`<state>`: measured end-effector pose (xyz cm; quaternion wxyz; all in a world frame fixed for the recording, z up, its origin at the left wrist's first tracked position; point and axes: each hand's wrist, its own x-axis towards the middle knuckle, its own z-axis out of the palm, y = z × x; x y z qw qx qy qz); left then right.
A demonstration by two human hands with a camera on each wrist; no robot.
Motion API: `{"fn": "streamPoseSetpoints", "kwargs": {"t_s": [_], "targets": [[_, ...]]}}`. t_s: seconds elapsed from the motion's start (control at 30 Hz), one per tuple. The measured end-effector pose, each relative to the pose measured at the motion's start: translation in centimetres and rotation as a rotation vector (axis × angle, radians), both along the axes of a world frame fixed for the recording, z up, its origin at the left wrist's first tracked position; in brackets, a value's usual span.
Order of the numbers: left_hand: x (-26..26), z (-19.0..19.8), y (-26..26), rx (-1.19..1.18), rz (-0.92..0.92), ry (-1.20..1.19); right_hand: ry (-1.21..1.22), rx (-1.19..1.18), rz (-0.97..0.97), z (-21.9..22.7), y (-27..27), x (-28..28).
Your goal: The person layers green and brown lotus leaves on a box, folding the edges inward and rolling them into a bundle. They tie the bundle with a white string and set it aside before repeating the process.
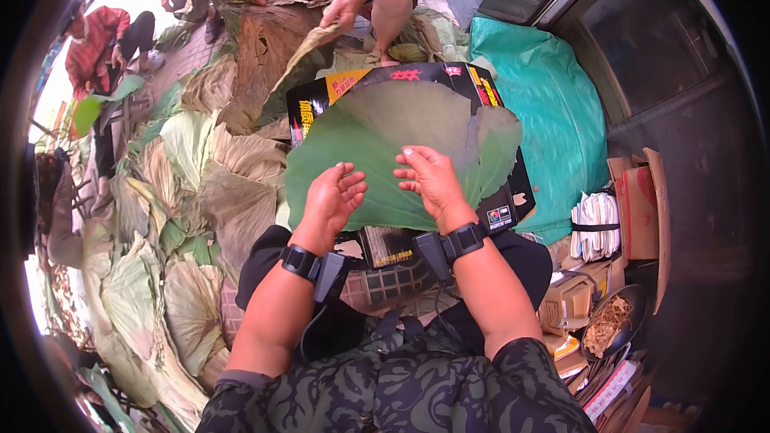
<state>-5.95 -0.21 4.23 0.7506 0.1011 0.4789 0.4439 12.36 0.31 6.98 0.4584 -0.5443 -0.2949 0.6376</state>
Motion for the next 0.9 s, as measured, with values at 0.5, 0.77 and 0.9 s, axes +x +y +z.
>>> {"fn": "streamPoseSetpoints", "kwargs": {"t_s": [0.5,0.77,0.9], "targets": [[0.4,-1.1,-0.4,0.019,0.163,-0.115,-0.092,0.237,-0.430,1.5,12.4,3.0],[0.7,-0.8,0.9,0.009,0.148,-0.139,0.263,0.187,-0.391,1.4,16.6,7.0],[1.8,-1.0,0.8,0.018,0.061,-0.158,0.019,0.422,-0.297,7.5,13.8,5.9]]}}
